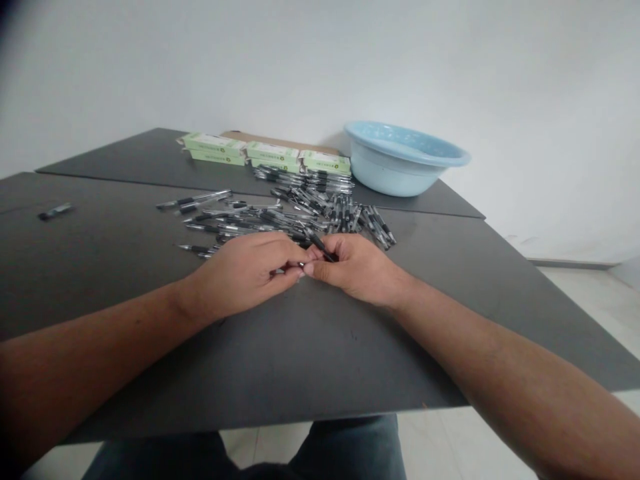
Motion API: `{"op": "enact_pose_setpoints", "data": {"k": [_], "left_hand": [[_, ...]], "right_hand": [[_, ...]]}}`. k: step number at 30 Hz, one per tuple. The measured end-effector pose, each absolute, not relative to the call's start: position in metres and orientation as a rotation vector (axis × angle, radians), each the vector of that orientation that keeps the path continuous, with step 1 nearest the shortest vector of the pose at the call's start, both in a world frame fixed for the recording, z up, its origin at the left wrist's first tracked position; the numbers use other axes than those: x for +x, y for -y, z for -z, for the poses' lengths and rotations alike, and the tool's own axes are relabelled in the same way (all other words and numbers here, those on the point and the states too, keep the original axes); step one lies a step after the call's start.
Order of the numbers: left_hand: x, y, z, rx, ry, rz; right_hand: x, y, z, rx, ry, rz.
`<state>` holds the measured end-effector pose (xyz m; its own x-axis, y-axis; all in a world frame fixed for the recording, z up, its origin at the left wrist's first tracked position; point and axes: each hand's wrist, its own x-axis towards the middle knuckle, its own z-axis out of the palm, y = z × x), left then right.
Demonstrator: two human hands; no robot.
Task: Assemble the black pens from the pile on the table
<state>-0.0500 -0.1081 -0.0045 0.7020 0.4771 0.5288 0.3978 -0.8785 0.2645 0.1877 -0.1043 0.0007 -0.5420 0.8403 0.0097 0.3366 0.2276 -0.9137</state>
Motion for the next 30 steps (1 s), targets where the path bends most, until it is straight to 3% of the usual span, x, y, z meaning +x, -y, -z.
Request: {"op": "enact_pose_setpoints", "data": {"k": [11,30], "left_hand": [[-0.047,0.109,0.004,2.788,-0.746,-1.024],[-0.053,0.093,0.009,2.064,-1.203,-1.201]], "right_hand": [[0.189,0.104,0.006,-1.034,1.944,-1.294],[0.206,0.093,-0.006,-1.205,2.301,-0.333]]}}
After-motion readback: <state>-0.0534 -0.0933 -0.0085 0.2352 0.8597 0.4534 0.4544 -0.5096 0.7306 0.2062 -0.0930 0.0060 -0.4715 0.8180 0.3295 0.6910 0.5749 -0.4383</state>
